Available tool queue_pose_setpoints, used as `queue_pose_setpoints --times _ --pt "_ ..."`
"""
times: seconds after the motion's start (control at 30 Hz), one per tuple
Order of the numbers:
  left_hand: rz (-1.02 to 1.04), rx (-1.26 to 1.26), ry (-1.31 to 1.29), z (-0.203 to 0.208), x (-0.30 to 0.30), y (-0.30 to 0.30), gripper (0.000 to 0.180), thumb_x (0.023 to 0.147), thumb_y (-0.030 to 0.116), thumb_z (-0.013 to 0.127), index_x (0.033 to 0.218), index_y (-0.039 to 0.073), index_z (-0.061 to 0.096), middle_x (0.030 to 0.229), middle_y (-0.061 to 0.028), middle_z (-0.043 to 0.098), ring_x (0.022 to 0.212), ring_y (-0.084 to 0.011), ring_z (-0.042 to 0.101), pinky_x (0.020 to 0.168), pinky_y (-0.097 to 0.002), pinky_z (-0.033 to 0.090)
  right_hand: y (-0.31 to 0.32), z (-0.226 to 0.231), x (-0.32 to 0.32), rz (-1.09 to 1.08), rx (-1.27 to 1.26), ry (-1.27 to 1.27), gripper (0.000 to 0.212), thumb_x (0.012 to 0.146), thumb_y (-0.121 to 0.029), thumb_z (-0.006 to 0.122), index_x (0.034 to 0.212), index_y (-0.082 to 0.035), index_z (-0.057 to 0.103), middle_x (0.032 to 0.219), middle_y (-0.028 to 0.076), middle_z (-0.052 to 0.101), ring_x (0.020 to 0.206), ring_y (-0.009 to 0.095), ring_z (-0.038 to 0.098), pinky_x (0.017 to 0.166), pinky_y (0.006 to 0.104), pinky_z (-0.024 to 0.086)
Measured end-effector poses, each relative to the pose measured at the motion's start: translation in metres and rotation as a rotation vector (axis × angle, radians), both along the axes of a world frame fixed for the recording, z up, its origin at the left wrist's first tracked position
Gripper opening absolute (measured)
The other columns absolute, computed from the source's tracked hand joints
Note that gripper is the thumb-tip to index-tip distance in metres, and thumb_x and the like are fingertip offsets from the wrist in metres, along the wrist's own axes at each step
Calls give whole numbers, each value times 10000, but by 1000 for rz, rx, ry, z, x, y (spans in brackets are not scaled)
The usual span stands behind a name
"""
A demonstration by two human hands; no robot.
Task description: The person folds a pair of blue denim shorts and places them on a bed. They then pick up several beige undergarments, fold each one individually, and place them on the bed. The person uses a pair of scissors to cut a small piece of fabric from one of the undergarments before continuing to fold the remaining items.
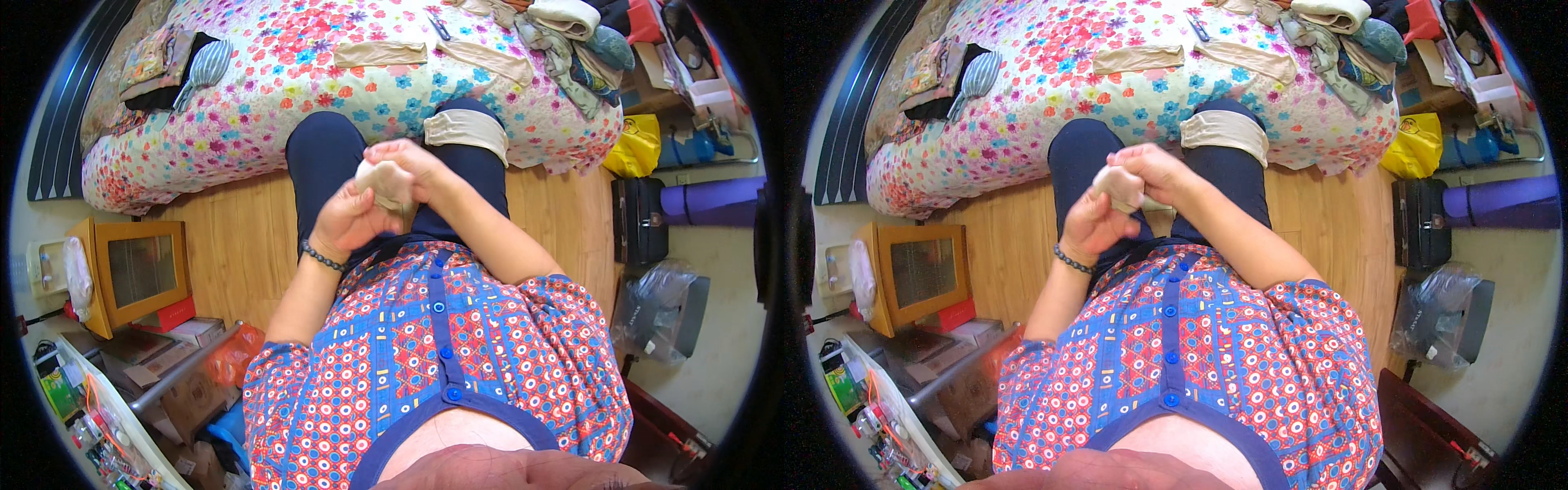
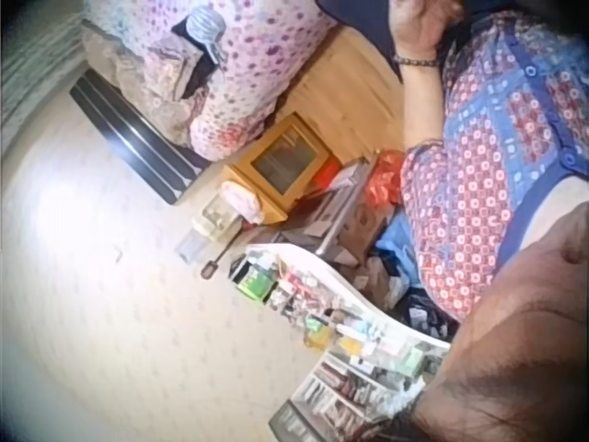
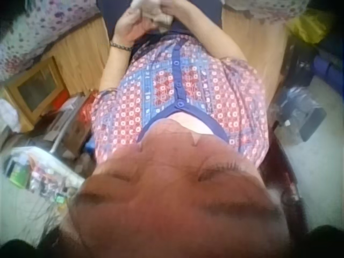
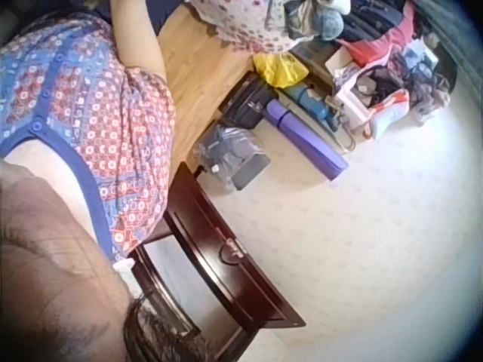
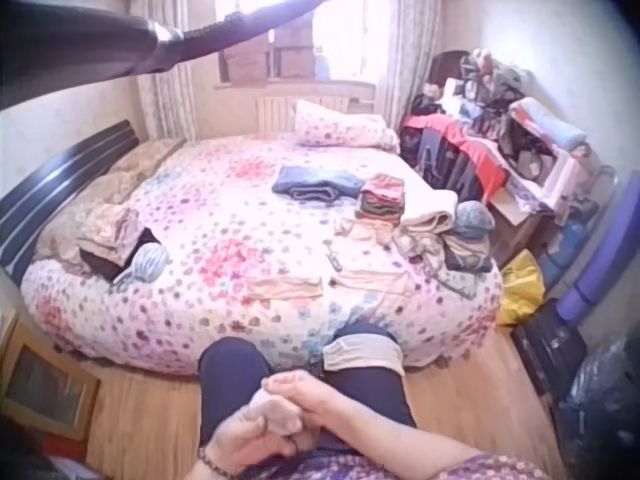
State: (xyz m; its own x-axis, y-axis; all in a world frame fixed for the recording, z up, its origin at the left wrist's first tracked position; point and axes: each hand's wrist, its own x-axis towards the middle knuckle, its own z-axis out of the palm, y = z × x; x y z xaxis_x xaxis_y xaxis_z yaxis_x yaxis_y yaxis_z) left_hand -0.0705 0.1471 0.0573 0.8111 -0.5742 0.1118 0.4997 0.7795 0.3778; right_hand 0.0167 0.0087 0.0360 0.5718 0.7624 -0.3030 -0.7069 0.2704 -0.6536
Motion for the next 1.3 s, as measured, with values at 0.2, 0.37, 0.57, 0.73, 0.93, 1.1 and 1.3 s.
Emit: queue_pose_setpoints --times 0.2,0.37,0.57,0.73,0.93,1.1,1.3 --pt "32 -134 161 1 -2 -28 786 852 586 427 1429 102 204 1487 -113 190 1373 -339 145 981 -724 156 -2 -97 -44 -322 469 177 414 968 -357 361 1303 -136 462 1335 57 471 1196 176 471 994 323 378" --pt "63 -200 258 2 -1 -25 816 846 629 381 1427 86 202 1478 -128 214 1370 -339 157 1001 -718 125 -7 -45 -22 -4 458 414 366 946 -370 422 1190 -135 562 1244 44 552 1102 182 545 955 326 429" --pt "72 -96 177 -2 2 -29 801 848 623 388 1420 88 223 1451 -143 273 1353 -330 219 1008 -707 147 -12 -26 -22 -93 -22 288 448 932 -436 432 1235 -119 521 1283 49 520 1151 191 515 984 335 404" --pt "133 32 125 -2 6 -26 807 841 633 389 1418 95 221 1437 -134 304 1334 -314 271 1017 -687 175 -23 -15 -14 -112 20 71 269 874 -264 591 1069 -80 604 1024 45 633 885 140 624 791 265 504" --pt "185 447 -92 -10 9 -22 787 844 597 445 1414 102 221 1403 -87 361 1311 -247 327 1055 -516 266 -70 8 6 -282 -216 -322 204 908 -255 550 862 -69 620 755 -21 589 679 92 551 626 250 446" --pt "169 622 -183 -17 11 -29 751 873 540 454 1427 104 196 1406 -65 341 1301 -222 341 1034 -461 317 -52 20 -9 -445 -873 -1216 259 892 -239 556 795 -1 591 676 5 575 619 114 533 551 263 412" --pt "321 570 -45 -2 5 -28 618 932 417 428 1419 82 246 1357 -81 414 1149 -220 515 810 -338 537 -80 -3 13 -870 15 -73 147 929 -171 502 927 -44 577 828 42 615 739 143 596 700 294 496"
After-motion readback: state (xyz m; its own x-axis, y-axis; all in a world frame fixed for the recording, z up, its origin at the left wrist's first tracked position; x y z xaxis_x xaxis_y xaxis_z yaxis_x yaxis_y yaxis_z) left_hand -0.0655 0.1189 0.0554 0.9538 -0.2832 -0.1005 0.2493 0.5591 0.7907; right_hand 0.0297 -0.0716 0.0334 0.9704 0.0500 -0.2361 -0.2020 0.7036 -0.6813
